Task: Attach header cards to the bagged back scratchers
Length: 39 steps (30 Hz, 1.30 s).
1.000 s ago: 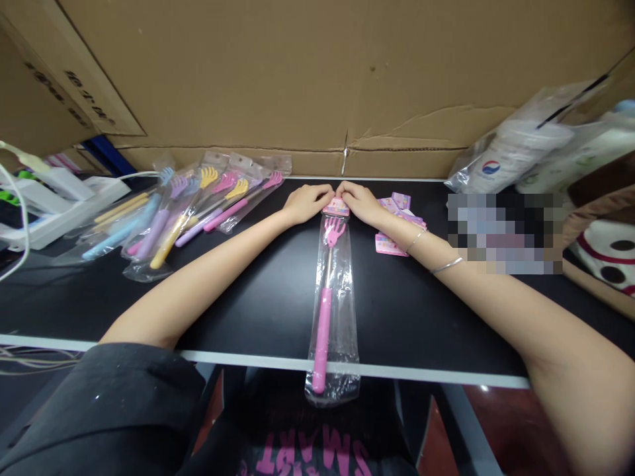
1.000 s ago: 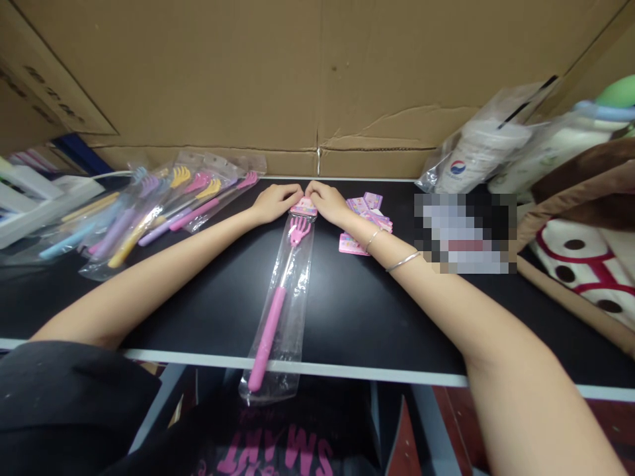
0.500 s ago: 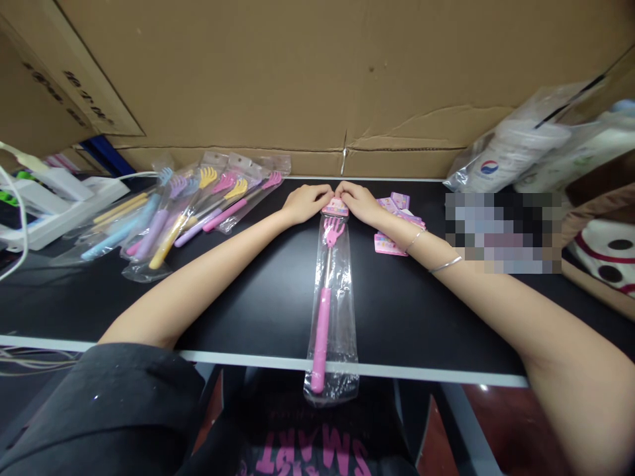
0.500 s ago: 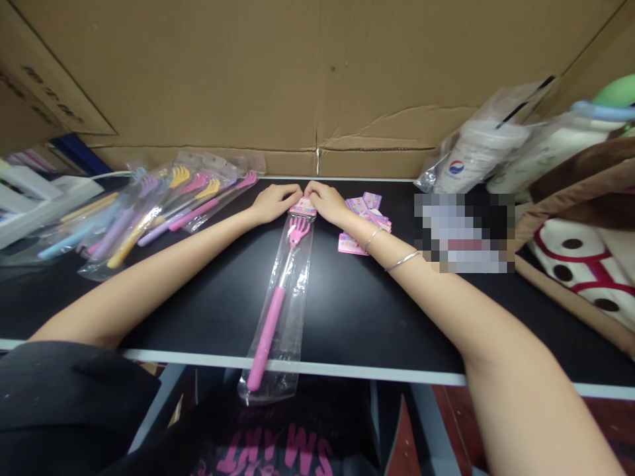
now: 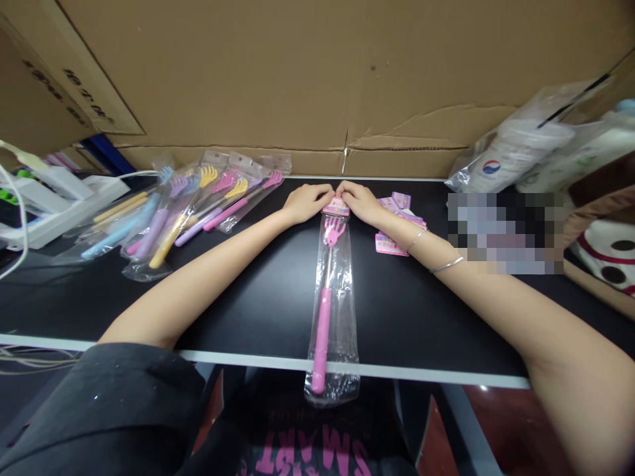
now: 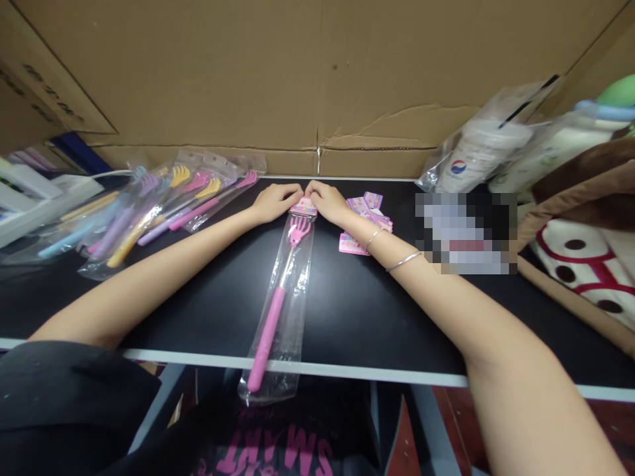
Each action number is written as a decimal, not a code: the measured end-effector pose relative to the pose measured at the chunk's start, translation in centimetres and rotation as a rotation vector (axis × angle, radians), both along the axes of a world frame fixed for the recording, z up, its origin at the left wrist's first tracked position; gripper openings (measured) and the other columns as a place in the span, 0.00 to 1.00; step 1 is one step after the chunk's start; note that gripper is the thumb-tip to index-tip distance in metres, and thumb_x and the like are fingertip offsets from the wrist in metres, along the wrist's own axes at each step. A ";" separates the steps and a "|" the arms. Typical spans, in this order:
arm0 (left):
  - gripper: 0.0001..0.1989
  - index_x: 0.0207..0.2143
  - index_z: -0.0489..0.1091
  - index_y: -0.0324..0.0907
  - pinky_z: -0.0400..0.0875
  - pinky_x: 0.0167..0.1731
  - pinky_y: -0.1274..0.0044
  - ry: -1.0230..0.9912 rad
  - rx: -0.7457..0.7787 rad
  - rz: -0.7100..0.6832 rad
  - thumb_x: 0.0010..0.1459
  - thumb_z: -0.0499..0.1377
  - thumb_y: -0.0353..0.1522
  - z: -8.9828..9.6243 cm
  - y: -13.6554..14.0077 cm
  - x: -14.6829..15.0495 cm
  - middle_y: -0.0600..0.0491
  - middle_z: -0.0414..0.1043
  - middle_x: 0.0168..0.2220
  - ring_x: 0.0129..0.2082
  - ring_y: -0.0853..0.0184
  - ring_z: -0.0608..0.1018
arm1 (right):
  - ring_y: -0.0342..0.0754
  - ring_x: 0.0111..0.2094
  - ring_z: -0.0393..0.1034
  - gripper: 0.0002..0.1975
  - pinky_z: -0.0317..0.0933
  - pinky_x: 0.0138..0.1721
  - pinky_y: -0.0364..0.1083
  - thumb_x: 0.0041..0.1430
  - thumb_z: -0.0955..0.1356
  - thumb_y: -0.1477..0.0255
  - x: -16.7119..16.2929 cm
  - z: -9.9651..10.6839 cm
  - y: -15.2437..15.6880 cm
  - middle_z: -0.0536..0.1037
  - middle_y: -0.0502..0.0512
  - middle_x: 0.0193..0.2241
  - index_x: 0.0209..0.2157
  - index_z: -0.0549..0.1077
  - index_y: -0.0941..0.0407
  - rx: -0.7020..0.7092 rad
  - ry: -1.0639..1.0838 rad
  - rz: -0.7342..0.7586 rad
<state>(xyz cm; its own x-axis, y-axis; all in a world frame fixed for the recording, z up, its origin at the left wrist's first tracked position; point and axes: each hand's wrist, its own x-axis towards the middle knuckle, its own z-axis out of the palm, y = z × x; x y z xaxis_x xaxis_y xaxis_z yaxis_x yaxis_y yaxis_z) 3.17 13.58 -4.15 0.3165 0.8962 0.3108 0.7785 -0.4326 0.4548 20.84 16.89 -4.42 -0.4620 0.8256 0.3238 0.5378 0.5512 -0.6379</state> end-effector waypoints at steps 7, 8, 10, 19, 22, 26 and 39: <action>0.18 0.32 0.71 0.43 0.54 0.30 0.76 0.024 0.007 0.001 0.65 0.46 0.42 0.0 0.0 0.0 0.53 0.76 0.33 0.33 0.66 0.73 | 0.49 0.35 0.68 0.06 0.58 0.40 0.46 0.51 0.58 0.76 0.0 -0.1 0.1 0.76 0.53 0.30 0.26 0.65 0.55 0.018 0.000 -0.002; 0.18 0.33 0.71 0.43 0.54 0.30 0.76 0.025 0.007 0.001 0.65 0.47 0.42 0.0 0.0 0.0 0.53 0.76 0.33 0.33 0.66 0.73 | 0.49 0.35 0.68 0.06 0.58 0.40 0.46 0.51 0.58 0.76 0.0 -0.1 0.0 0.76 0.53 0.30 0.26 0.65 0.54 0.017 -0.002 -0.004; 0.18 0.32 0.71 0.43 0.54 0.30 0.76 0.023 0.007 0.000 0.65 0.47 0.42 0.0 0.0 -0.1 0.53 0.76 0.33 0.33 0.66 0.73 | 0.49 0.35 0.68 0.06 0.57 0.40 0.46 0.50 0.58 0.76 -0.1 0.0 0.0 0.76 0.54 0.30 0.26 0.64 0.54 0.015 -0.010 -0.007; 0.19 0.33 0.71 0.43 0.54 0.30 0.76 0.033 0.003 0.006 0.64 0.46 0.42 0.0 0.0 0.0 0.53 0.76 0.33 0.33 0.65 0.73 | 0.49 0.35 0.68 0.06 0.58 0.40 0.46 0.50 0.58 0.76 0.0 -0.1 0.0 0.76 0.54 0.30 0.27 0.65 0.55 0.027 -0.020 -0.005; 0.19 0.33 0.72 0.43 0.54 0.30 0.77 0.037 0.009 0.003 0.64 0.46 0.42 0.0 0.0 0.0 0.53 0.76 0.33 0.33 0.65 0.73 | 0.50 0.35 0.69 0.07 0.58 0.40 0.47 0.51 0.58 0.76 0.0 -0.2 0.2 0.76 0.54 0.31 0.27 0.65 0.55 0.029 -0.020 -0.005; 0.19 0.33 0.72 0.43 0.55 0.30 0.77 0.038 0.014 0.004 0.64 0.46 0.42 0.0 0.1 0.0 0.53 0.77 0.33 0.33 0.66 0.74 | 0.49 0.35 0.69 0.07 0.58 0.40 0.47 0.51 0.58 0.76 0.1 -0.3 0.3 0.77 0.54 0.31 0.27 0.66 0.55 0.032 -0.023 -0.004; 0.18 0.32 0.71 0.43 0.53 0.30 0.77 0.039 0.014 0.002 0.65 0.46 0.42 0.0 0.0 0.0 0.53 0.76 0.32 0.32 0.66 0.73 | 0.49 0.34 0.67 0.07 0.57 0.39 0.46 0.50 0.58 0.75 0.0 -0.2 0.2 0.76 0.54 0.31 0.27 0.65 0.55 0.026 -0.007 -0.006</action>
<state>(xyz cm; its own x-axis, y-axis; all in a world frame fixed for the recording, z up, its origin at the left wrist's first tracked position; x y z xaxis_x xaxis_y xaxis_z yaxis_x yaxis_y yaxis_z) 3.14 13.59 -4.15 0.3266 0.8926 0.3108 0.7964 -0.4370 0.4182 20.81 17.09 -4.67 -0.4597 0.8195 0.3421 0.5454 0.5645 -0.6196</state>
